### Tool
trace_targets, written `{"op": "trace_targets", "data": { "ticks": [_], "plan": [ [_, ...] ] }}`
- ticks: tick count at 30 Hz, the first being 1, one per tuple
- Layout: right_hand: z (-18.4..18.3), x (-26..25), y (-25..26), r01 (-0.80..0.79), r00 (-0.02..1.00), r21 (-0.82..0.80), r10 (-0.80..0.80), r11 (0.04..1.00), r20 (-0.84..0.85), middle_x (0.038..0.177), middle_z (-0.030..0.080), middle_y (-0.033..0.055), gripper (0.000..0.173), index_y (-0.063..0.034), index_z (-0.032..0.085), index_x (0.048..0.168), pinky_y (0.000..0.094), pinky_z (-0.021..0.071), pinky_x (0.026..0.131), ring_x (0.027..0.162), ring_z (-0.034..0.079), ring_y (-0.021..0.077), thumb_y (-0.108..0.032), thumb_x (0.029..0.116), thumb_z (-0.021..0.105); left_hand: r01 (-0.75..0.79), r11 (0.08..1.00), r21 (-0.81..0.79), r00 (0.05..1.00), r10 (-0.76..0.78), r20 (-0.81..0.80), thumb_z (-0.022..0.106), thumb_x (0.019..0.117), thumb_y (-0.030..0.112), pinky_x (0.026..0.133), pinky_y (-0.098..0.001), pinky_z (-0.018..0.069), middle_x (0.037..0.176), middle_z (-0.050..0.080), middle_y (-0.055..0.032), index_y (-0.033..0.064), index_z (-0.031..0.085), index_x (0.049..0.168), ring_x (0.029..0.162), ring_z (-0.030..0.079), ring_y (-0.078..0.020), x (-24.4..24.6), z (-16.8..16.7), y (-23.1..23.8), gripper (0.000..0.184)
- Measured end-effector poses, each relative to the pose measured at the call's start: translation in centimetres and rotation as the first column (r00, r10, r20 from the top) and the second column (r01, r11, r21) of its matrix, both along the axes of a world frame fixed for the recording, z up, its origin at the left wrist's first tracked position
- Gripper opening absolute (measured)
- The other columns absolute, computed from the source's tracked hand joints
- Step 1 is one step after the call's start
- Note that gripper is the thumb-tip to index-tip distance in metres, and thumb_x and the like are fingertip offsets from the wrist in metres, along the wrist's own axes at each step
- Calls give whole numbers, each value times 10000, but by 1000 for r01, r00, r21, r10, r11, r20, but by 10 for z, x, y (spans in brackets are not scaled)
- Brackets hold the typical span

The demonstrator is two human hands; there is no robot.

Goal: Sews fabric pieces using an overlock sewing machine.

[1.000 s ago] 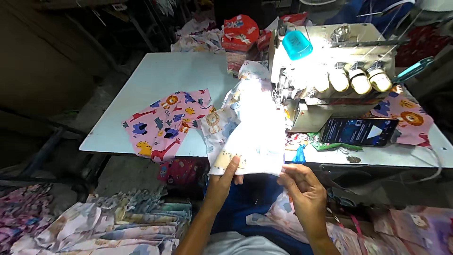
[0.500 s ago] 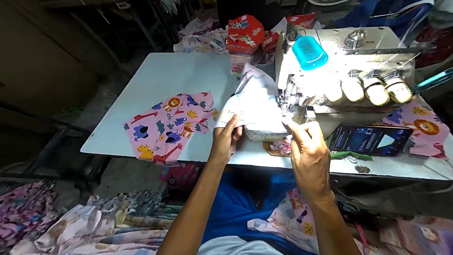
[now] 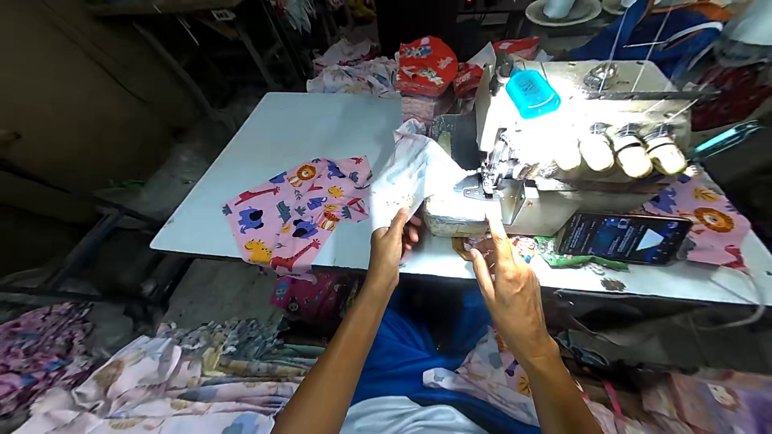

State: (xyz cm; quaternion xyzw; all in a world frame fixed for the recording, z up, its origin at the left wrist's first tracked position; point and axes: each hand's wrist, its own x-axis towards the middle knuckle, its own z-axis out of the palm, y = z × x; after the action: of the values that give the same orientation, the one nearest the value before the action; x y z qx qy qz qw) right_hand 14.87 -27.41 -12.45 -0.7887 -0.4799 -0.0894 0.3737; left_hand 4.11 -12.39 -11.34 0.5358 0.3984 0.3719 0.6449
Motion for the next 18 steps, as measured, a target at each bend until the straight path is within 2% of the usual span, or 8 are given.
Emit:
{"op": "trace_targets", "data": {
  "ticks": [3,7,9,11,13,15,16,18],
  "plan": [
    [0,-3,2,-100,992,31,102,995,-72,992,725,123,506,-7,518,1474,388,591,725,819,718,235,-267,1043,571,42,999,-27,999,-41,1,419,1112,173,519,-161,452,655,595,9,24,639,910,526,527,-36,-6,1,-20,333],
    [4,-6,8,-251,940,111,270,962,-207,1084,720,86,540,-7,461,1511,316,578,869,939,703,159,-288,1058,552,102,994,-33,992,-99,84,400,1084,64,536,-159,452,654,598,14,29,613,815,548,535,-31,-10,-10,-48,345],
    [4,-6,11,-327,870,199,377,924,-318,1219,697,100,562,-20,411,1548,296,533,989,1096,672,133,-309,1076,508,159,987,-29,986,-157,60,411,1069,57,527,-153,449,652,602,35,37,609,826,538,530,-13,-13,-14,-61,315],
    [7,-4,11,-374,763,279,464,885,-450,1395,615,107,573,-64,397,1571,267,471,1074,1235,602,87,-379,1094,445,332,943,4,943,-331,-20,429,1065,110,539,-155,457,669,612,64,37,623,872,547,534,8,-20,-20,-73,284],
    [9,0,10,-287,712,343,438,895,-548,1280,666,31,438,-116,621,1399,244,499,991,1138,616,35,-370,1086,450,552,833,34,831,-546,-107,436,1075,191,573,-176,474,698,641,66,17,678,930,583,560,11,-28,-27,-80,332],
    [4,14,7,-84,718,428,352,900,-600,991,718,-23,243,-85,760,1049,236,547,834,921,654,24,-202,1046,546,676,717,170,737,-655,-164,439,1084,165,618,-176,508,786,664,31,-5,679,1121,650,594,-3,-36,-30,-83,296],
    [0,25,5,18,736,451,294,892,-610,894,715,-27,168,-57,736,964,233,563,768,829,662,22,-131,1014,594,652,702,289,758,-611,-228,464,1080,147,644,-181,527,807,668,14,3,678,1178,673,610,-18,-39,-28,-86,276],
    [-4,45,-4,147,747,455,203,878,-634,850,675,-6,107,13,689,973,221,567,739,773,651,26,-48,989,602,442,687,576,896,-309,-319,578,1017,167,713,-250,546,863,701,-49,20,704,1166,748,649,-93,-42,-28,-89,245]
  ]
}}
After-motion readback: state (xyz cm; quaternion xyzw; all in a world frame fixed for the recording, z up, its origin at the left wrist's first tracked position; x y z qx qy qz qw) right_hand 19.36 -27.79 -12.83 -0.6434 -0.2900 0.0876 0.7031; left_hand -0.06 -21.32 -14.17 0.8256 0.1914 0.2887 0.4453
